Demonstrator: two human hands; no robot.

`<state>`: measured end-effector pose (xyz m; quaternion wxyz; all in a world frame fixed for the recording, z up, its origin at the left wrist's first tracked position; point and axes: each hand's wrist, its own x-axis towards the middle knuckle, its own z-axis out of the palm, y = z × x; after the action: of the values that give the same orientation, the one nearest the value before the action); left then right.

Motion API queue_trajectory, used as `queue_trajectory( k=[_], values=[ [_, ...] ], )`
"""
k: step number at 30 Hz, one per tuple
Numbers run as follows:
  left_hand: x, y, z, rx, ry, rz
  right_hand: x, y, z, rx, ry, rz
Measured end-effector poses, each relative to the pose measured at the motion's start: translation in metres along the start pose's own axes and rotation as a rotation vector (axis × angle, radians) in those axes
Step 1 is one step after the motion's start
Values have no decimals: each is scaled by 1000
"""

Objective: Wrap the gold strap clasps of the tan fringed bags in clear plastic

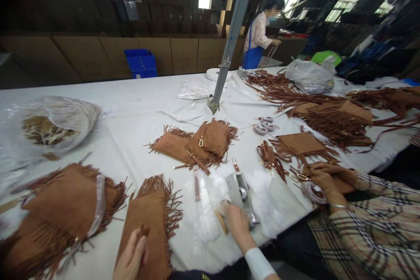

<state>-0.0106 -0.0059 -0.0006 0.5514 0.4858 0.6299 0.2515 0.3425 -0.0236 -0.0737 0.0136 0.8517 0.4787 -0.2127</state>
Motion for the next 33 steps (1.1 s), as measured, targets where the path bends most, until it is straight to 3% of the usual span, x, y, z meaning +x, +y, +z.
queue_trajectory(
  k=[4, 11, 17, 26, 33],
  values=[
    [3, 6, -1, -18, -54, 11, -9, -5, 0, -12, 39, 29],
    [2, -3, 3, -22, -4, 27, -1, -10, 10, 132, -70, -208],
    [1, -2, 0, -37, 75, 48, 8, 1, 25, 132, -15, -88],
    [3, 3, -6, -88, -12, 48, 4, 20, 19, 133, 182, 11],
    [5, -7, 3, -74, 13, 53, -17, -3, 25, 121, 177, -39]
  ],
)
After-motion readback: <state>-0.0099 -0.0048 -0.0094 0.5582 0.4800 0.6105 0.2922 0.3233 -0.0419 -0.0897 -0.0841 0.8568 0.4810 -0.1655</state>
